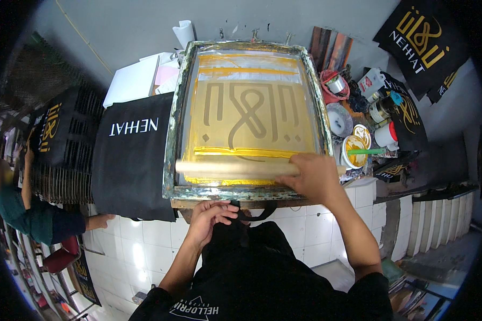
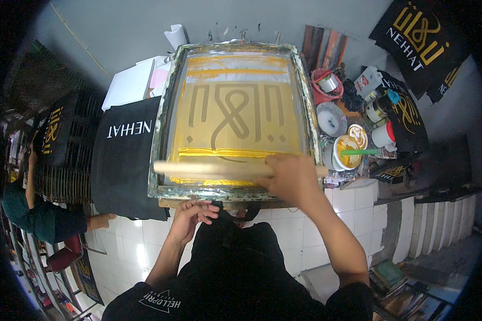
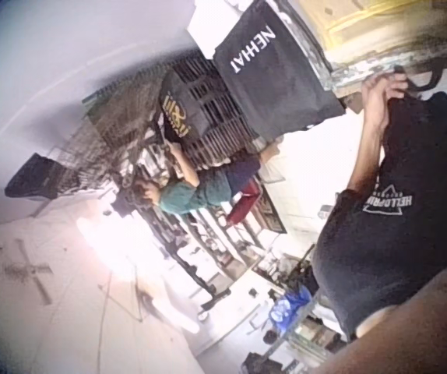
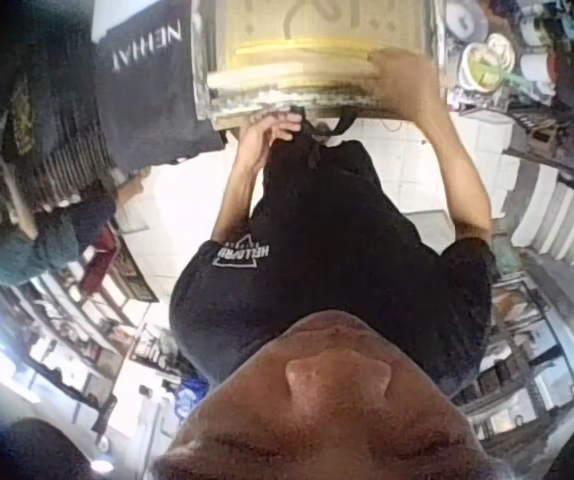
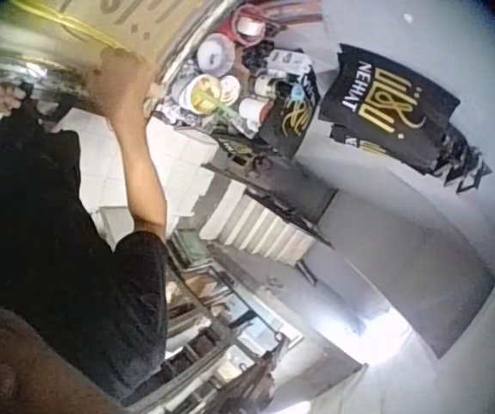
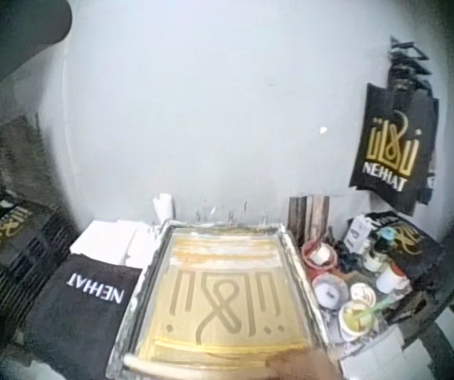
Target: The person performs screen printing on black bags, placing each bag on the printing frame, lowering the screen, using a squeegee to spread gold ink, and then removing the bag to place it on a drying rack.
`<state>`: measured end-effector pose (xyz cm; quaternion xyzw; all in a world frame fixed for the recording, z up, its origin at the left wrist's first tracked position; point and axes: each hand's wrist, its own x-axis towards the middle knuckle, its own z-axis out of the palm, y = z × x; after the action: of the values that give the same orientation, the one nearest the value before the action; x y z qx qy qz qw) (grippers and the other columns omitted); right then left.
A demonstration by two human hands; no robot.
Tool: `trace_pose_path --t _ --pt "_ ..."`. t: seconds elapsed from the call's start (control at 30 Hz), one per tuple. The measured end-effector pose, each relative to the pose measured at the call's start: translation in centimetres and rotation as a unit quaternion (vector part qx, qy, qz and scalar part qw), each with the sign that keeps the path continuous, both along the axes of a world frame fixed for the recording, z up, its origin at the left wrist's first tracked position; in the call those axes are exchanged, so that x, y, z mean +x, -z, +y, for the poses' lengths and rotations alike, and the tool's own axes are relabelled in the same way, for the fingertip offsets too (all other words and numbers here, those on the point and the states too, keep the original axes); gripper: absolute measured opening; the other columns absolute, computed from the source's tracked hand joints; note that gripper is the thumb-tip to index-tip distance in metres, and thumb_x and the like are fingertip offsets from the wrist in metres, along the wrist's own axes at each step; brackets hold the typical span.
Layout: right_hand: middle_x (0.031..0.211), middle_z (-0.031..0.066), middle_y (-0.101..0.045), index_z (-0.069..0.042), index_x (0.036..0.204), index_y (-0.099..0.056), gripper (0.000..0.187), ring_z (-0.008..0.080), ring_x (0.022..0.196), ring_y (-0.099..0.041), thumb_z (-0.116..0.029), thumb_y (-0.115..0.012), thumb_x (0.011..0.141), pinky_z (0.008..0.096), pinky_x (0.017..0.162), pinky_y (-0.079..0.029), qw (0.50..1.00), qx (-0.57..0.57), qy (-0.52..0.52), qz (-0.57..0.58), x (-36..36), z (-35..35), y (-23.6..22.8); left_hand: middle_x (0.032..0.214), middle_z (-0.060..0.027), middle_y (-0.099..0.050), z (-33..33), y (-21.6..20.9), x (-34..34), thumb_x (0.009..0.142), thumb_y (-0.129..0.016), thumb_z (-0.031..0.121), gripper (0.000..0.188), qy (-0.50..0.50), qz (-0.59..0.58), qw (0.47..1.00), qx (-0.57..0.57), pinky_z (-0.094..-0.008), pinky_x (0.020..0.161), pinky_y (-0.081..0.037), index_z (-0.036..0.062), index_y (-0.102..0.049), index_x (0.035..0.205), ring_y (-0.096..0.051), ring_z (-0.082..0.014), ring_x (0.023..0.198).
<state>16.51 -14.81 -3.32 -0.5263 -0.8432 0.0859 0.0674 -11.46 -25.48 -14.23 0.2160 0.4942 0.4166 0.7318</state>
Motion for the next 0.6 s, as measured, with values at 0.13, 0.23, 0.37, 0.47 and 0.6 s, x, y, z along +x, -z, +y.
trace_pose_path --t 0.13,0.23,0.37,0.47,0.6 --pt "0.095 0.0140 -0.069 -0.006 0.092 -0.063 0.039 0.0318 0.090 -0.069 -0.033 -0.081 0.071 0.0427 0.072 -0.054 0.999 0.008 -0.024 -0.026 -0.9 -2.9 2.1 0.105 -0.0258 -0.072 0.1 -0.2 0.0 0.089 -0.058 0.008 0.030 0.002 -0.012 1.000 -0.013 -0.0325 0.071 -0.061 -0.0104 -0.061 0.113 -0.075 -0.0282 0.088" --pt "0.083 0.0118 -0.062 -0.005 0.084 -0.057 0.026 0.0291 0.080 -0.065 -0.023 -0.071 0.071 0.0425 0.069 -0.052 0.986 0.152 -0.069 0.011 -0.9 -1.4 4.1 0.105 -0.0251 -0.072 0.0 -0.1 -0.1 0.089 -0.056 0.008 0.031 0.010 -0.014 1.000 -0.015 -0.0335 0.073 -0.061 -0.0100 -0.062 0.113 -0.074 -0.0282 0.089" --pt "0.088 0.0131 -0.064 -0.005 0.087 -0.057 0.026 0.0317 0.085 -0.066 -0.021 -0.072 0.071 0.0448 0.071 -0.052 0.982 0.180 -0.056 0.025 -1.4 5.6 5.5 0.107 -0.0252 -0.072 0.2 -0.6 -0.1 0.088 -0.053 0.006 0.030 0.009 -0.006 0.999 -0.045 -0.0338 0.075 -0.060 -0.0102 -0.061 0.112 -0.074 -0.0284 0.090" --pt "0.094 0.0162 -0.067 -0.005 0.092 -0.060 0.031 0.0346 0.089 -0.067 -0.026 -0.077 0.074 0.0471 0.073 -0.052 0.989 0.145 -0.023 0.016 -1.2 13.4 6.6 0.108 -0.0259 -0.071 0.6 -0.8 0.1 0.088 -0.051 0.001 0.030 0.002 -0.025 0.997 -0.073 -0.0360 0.079 -0.061 -0.0117 -0.060 0.113 -0.073 -0.0309 0.093" --pt "0.090 0.0171 -0.071 -0.004 0.098 -0.068 0.043 0.0363 0.086 -0.069 -0.040 -0.080 0.077 0.0486 0.075 -0.053 0.992 0.130 0.002 0.010 -2.1 24.5 5.2 0.119 -0.0296 -0.066 1.2 -0.9 -0.2 0.088 -0.050 0.002 0.040 -0.027 -0.113 0.985 -0.125 -0.0457 0.097 -0.056 -0.0162 -0.052 0.123 -0.068 -0.0377 0.111"
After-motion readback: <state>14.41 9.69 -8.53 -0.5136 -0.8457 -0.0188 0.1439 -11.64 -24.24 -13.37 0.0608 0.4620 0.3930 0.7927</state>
